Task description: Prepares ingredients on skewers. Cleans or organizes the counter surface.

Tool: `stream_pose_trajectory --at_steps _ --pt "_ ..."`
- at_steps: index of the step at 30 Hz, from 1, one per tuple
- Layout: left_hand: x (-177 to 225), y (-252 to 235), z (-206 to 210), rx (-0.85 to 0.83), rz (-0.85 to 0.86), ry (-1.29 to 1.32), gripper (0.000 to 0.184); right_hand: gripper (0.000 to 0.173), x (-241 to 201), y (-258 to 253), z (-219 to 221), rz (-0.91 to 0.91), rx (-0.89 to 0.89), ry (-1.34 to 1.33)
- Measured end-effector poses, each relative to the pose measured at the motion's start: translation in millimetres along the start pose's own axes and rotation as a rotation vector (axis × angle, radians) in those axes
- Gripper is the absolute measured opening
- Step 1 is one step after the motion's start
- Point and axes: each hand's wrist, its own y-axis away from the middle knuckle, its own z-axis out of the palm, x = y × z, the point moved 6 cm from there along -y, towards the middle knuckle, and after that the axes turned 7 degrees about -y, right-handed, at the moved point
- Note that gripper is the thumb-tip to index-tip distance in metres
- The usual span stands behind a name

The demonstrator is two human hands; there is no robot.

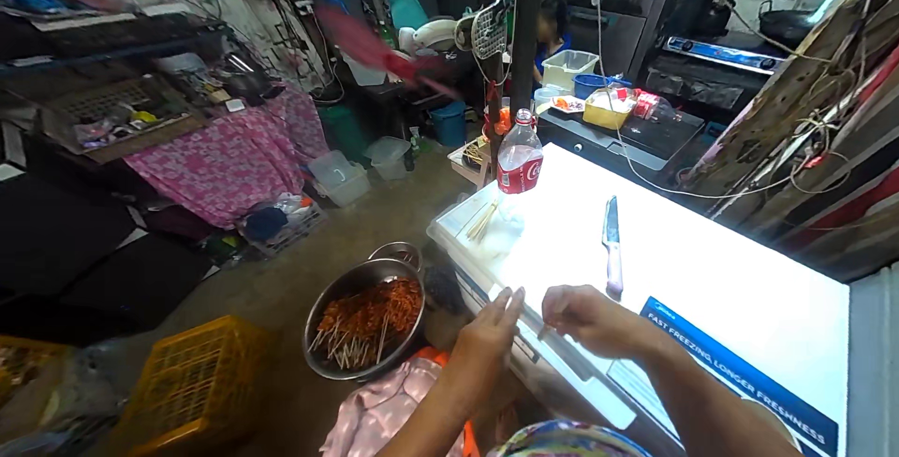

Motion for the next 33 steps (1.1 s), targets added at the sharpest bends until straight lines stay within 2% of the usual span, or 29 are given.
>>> stream_pose_trajectory --at_steps 2,3,4,6,7,9,10,11,13,14,18,20,22,24,25,28,31,33 --pt "-18 -1 12 -0.410 -0.357 0.457 0.059 0.013 -19 -2 14 -0.141 -0.070 0.244" --pt "-24 2 17 -0.519 -0.462 0.750 0.056 0.013 -24 -3 20 -0.227 -0.081 0.258" --pt "-30 5 23 -0.545 -0.521 1.032 0.050 0.012 -26 -3 23 -0.332 -0.058 0.223" --pt "-40 11 31 -0.397 -0.567 1.512 0.035 0.010 -24 -7 18 -0.518 0.038 0.064" --pt "-43 12 35 -0.271 -0.549 1.716 0.025 0.010 -22 -10 14 -0.586 0.085 -0.018" --pt "-44 8 38 -0.026 -0.481 2.026 0.018 0.013 -18 -19 12 -0.670 0.184 -0.063" --pt "-45 7 38 0.127 -0.553 2.109 0.016 0.014 -16 -25 15 -0.690 0.231 -0.016" --pt "-47 5 37 0.295 -0.723 2.124 0.017 0.014 -12 -32 19 -0.708 0.278 0.073" --pt "-55 4 31 0.467 -0.990 2.062 0.029 0.015 -5 -46 28 -0.752 0.304 0.349" --pt "-60 4 29 0.471 -1.071 2.016 0.031 0.016 -1 -53 31 -0.754 0.305 0.490" --pt "-86 14 18 0.187 -1.125 1.746 0.040 0.015 11 -87 56 -0.699 0.186 0.704" --pt "-103 22 16 0.184 -1.139 1.622 0.035 0.015 19 -104 76 -0.639 0.073 0.743" --pt "-127 33 15 0.261 -1.167 1.476 0.026 0.026 26 -118 88 -0.539 -0.037 0.682" --pt "-172 50 16 0.363 -1.242 1.323 0.023 0.045 30 -127 85 -0.448 -0.075 0.605" --pt "-203 63 20 0.412 -1.292 1.241 0.022 0.049 32 -129 78 -0.414 -0.064 0.596" --pt "-302 113 38 0.472 -1.491 0.902 0.020 0.035 34 -127 48 -0.249 -0.061 0.595" --pt "-383 139 60 0.301 -1.674 0.548 0.032 0.026 35 -110 16 -0.193 -0.021 0.562" --pt "-421 106 71 0.135 -1.617 0.351 0.048 0.026 33 -95 -1 -0.164 0.035 0.527"
